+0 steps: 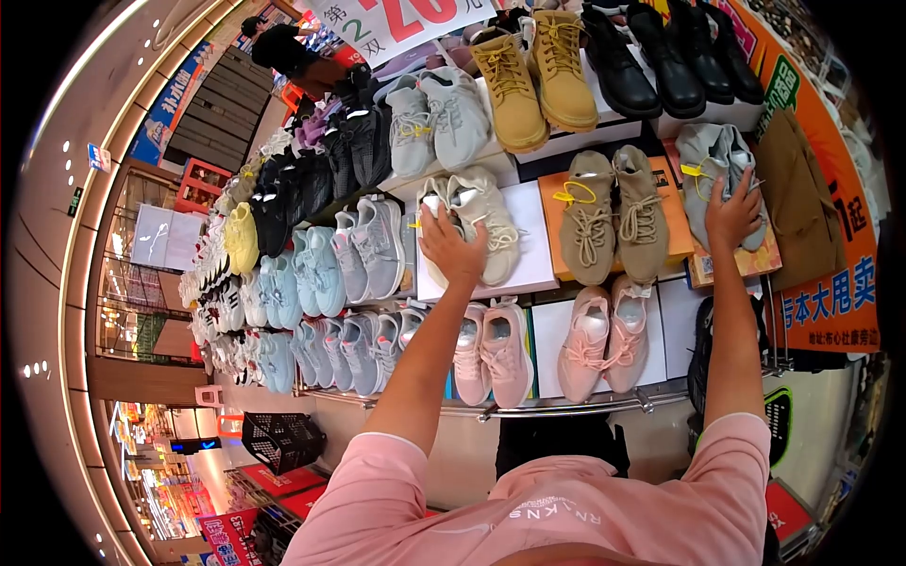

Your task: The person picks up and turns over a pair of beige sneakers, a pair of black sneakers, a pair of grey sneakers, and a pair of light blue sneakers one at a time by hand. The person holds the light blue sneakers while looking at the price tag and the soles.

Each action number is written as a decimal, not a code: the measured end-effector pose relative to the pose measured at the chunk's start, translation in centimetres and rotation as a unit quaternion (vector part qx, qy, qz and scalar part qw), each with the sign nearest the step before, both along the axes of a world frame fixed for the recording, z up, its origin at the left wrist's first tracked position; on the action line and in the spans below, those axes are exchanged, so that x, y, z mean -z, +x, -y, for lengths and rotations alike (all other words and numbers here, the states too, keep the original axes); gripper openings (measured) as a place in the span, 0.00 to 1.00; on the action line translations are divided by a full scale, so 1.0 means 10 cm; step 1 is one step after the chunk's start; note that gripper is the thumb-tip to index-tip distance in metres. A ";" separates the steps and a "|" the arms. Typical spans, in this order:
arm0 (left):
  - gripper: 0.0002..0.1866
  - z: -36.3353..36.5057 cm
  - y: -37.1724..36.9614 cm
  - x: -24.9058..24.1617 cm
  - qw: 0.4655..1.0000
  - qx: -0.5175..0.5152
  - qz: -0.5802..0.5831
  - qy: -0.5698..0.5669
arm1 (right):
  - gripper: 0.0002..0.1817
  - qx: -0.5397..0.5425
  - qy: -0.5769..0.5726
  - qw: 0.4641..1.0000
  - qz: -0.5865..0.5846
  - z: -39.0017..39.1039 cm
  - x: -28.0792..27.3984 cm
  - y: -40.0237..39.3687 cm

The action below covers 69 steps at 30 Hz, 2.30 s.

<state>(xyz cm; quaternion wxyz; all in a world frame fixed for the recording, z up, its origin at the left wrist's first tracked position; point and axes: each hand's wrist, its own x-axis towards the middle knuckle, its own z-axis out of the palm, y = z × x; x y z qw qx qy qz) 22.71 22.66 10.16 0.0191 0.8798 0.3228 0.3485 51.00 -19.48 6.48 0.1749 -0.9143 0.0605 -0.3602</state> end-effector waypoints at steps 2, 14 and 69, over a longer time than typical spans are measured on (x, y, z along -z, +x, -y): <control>0.45 -0.01 0.00 0.00 1.000 0.004 0.002 0.002 | 0.39 0.000 0.004 1.000 0.001 0.02 0.01 0.00; 0.42 0.04 -0.01 -0.09 1.000 0.009 0.003 0.023 | 0.38 -0.006 0.009 1.000 -0.003 0.01 -0.01 -0.01; 0.43 -0.01 0.00 -0.01 1.000 -0.007 0.001 0.012 | 0.40 -0.006 0.003 1.000 0.001 0.01 0.00 0.00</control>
